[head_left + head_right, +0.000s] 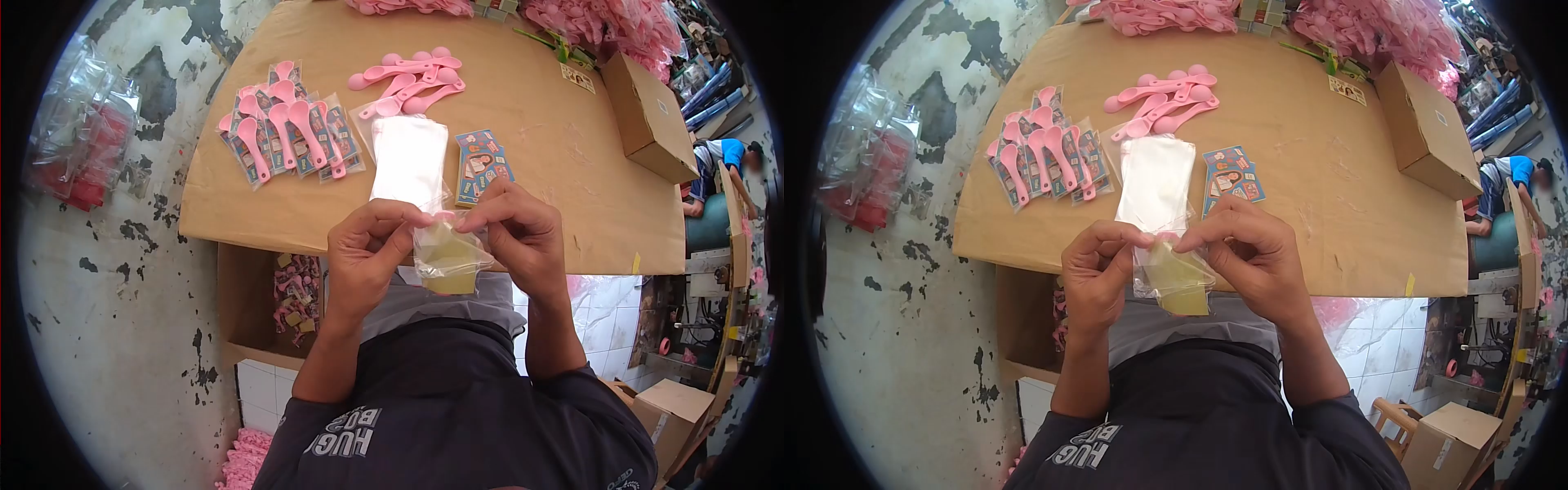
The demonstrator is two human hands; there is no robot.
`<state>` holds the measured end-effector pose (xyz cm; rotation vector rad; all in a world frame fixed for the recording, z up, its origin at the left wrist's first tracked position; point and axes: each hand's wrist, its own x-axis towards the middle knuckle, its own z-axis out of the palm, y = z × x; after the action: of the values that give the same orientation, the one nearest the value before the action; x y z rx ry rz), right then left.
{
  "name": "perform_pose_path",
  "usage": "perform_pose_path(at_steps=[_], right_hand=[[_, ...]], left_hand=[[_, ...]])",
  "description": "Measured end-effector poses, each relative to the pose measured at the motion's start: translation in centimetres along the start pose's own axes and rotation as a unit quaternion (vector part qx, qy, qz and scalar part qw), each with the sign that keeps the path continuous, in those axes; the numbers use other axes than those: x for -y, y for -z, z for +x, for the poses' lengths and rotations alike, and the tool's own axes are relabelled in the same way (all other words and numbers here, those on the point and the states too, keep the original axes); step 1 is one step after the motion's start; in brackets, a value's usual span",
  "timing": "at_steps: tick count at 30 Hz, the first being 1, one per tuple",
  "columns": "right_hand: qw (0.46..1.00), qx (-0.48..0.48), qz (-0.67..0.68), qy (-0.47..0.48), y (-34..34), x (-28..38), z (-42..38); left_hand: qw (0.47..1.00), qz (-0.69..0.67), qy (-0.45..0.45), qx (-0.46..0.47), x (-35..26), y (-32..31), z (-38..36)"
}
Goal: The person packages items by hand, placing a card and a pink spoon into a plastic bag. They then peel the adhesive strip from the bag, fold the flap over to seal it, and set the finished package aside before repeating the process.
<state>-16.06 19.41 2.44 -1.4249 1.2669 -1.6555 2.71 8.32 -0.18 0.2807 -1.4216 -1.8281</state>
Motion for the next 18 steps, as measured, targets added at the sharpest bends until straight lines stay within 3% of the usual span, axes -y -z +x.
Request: perform_pose_path(at_steps=[7, 10, 12, 14, 15, 18], right_hand=[[0.999, -0.007, -0.041, -0.025, 0.7, 1.1, -0.4], [0.999, -0.004, -0.029, 0.026, 0.8, 1.5, -0.3], [0.998, -0.017, -0.064, -0.014, 0.5, 1.9, -0.5], [0.996, -0.024, -0.081, -0.016, 0.4, 1.3, -0.6], [0.995, -0.03, -0.098, -0.017, 0.3, 1.0, -0.7], [0.995, -0.091, -0.016, -0.046, -0.4, 0.5, -0.9]], left_hand=[[0.999, -0.041, 0.007, -0.009, 0.2, -0.7, 0.2], [0.996, -0.083, 0.022, -0.014, -0.2, -1.2, 0.5], [0.993, -0.114, 0.032, -0.01, -0.1, -1.2, 0.5], [0.998, 0.036, 0.05, -0.006, 0.2, -0.8, 0.2], [0.998, 0.036, 0.049, -0.007, 0.0, -1.1, 0.3], [0.994, -0.049, 0.095, -0.027, -1.5, -2.6, 0.7]])
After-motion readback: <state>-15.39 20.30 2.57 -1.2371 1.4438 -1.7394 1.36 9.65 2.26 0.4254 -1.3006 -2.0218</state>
